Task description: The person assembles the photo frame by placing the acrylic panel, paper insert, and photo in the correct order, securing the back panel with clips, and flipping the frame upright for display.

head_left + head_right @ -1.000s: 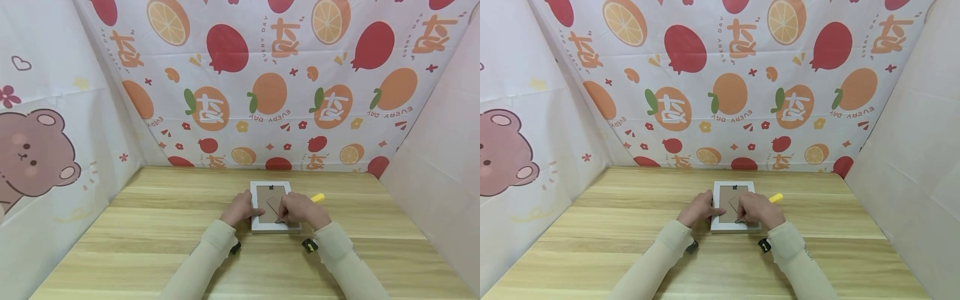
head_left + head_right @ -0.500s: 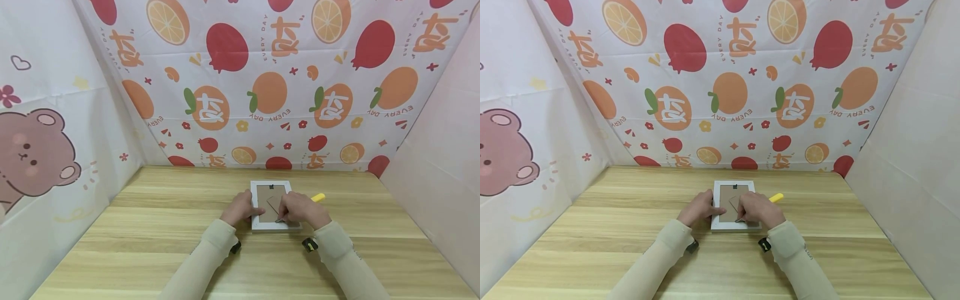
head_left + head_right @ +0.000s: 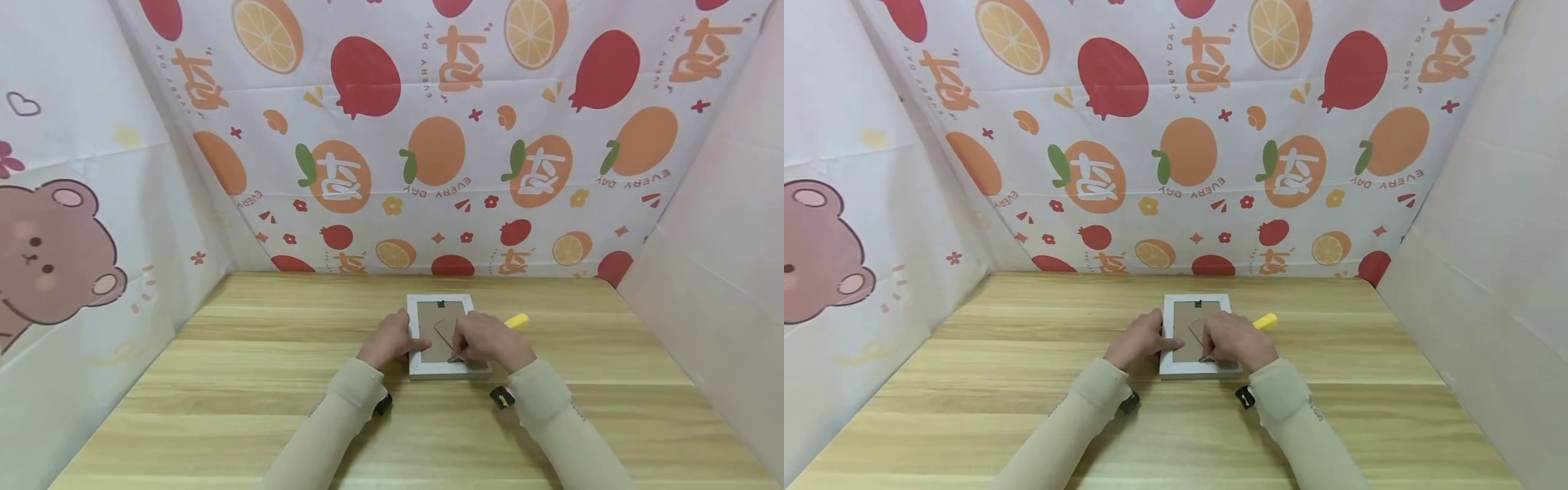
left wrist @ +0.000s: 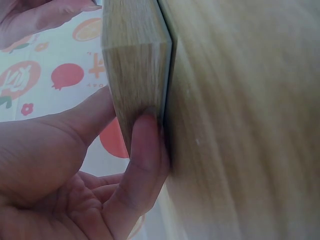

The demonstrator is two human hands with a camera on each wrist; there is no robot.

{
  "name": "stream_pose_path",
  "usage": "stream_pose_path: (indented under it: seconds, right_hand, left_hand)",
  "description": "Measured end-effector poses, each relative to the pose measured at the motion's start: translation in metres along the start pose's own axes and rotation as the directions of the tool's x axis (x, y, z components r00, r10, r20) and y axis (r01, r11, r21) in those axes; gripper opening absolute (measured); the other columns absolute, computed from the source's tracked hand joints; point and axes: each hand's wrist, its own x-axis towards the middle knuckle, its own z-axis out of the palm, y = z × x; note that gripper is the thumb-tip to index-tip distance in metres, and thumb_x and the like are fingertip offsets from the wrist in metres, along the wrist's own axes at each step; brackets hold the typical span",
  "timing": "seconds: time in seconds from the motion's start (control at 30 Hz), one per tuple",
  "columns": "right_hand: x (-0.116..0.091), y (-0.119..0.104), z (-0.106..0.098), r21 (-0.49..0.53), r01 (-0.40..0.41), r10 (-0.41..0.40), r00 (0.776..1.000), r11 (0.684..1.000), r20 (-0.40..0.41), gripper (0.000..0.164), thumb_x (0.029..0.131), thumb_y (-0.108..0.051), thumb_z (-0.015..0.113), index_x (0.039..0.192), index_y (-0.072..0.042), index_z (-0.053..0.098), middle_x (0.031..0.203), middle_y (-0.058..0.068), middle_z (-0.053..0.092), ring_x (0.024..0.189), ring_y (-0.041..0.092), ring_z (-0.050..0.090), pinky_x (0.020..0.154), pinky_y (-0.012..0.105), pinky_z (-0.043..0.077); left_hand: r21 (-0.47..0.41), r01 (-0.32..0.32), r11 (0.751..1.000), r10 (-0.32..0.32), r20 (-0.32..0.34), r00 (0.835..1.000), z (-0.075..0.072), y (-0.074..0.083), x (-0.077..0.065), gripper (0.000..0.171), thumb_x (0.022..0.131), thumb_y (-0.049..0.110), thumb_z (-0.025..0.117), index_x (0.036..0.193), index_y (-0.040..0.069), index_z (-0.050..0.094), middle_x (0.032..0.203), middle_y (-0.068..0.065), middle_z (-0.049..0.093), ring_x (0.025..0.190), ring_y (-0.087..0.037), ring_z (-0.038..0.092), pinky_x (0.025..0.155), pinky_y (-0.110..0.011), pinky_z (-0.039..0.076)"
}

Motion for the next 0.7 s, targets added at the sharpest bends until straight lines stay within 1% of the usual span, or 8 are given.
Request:
stream_pose_path:
  seconds: [0.13, 0.27, 0.4, 0.57, 0.7]
  right_hand:
    - [0.0022, -0.0011, -0.0003, 0.005, 0.0, 0.0, 1.0, 1.0, 0.01, 0.025, 0.085, 0.004, 0.077, 0.075, -0.018, 0.082, 0.069, -0.009, 0.069, 0.063, 0.011, 0.049, 0.056, 0.024, 0.037]
    - [0.0029, -0.0016, 0.0001, 0.0, -0.002, 0.002, 1.0, 1.0, 0.009, 0.026, 0.085, 0.005, 0.077, 0.074, -0.018, 0.082, 0.069, -0.01, 0.069, 0.063, 0.01, 0.05, 0.057, 0.024, 0.038]
    - [0.0028, -0.0018, 0.0002, -0.007, -0.02, 0.02, 1.0, 1.0, 0.005, 0.025, 0.085, 0.004, 0.078, 0.074, -0.018, 0.082, 0.069, -0.009, 0.069, 0.064, 0.011, 0.052, 0.058, 0.024, 0.041]
    - [0.0027, -0.003, -0.0006, -0.008, -0.045, 0.046, 0.999, 0.999, 0.006, 0.023, 0.085, 0.003, 0.078, 0.075, -0.018, 0.082, 0.068, -0.007, 0.068, 0.064, 0.012, 0.052, 0.058, 0.025, 0.04]
    - [0.0026, -0.0052, 0.0002, -0.014, -0.061, 0.061, 0.998, 0.998, 0.003, 0.024, 0.085, 0.004, 0.078, 0.075, -0.017, 0.081, 0.068, -0.007, 0.068, 0.066, 0.013, 0.053, 0.058, 0.026, 0.041]
  left_hand:
    - [-0.01, 0.001, 1.0, -0.001, -0.003, 1.0, -0.0012, -0.0017, -0.0012, 0.046, 0.087, 0.026, 0.085, 0.11, -0.001, 0.056, 0.085, -0.011, 0.062, 0.06, -0.019, 0.064, 0.053, -0.026, 0.051]
    - [-0.009, -0.003, 1.0, 0.003, 0.002, 1.0, -0.0014, -0.0011, -0.0013, 0.046, 0.087, 0.026, 0.085, 0.11, -0.002, 0.057, 0.085, -0.011, 0.062, 0.061, -0.019, 0.063, 0.053, -0.026, 0.05]
    - [0.004, -0.002, 1.0, 0.002, 0.001, 1.0, -0.0017, 0.0012, -0.0005, 0.046, 0.087, 0.026, 0.085, 0.11, -0.002, 0.057, 0.083, -0.011, 0.061, 0.06, -0.019, 0.061, 0.052, -0.025, 0.049]
    - [0.023, 0.003, 1.0, -0.003, -0.005, 1.0, -0.0023, 0.0028, 0.0003, 0.046, 0.087, 0.027, 0.085, 0.109, -0.002, 0.056, 0.082, -0.011, 0.062, 0.058, -0.019, 0.061, 0.051, -0.025, 0.048]
    - [0.017, 0.0, 1.0, 0.0, -0.001, 1.0, -0.0015, 0.0028, 0.0004, 0.046, 0.087, 0.026, 0.085, 0.109, -0.002, 0.057, 0.082, -0.011, 0.062, 0.059, -0.019, 0.062, 0.052, -0.025, 0.048]
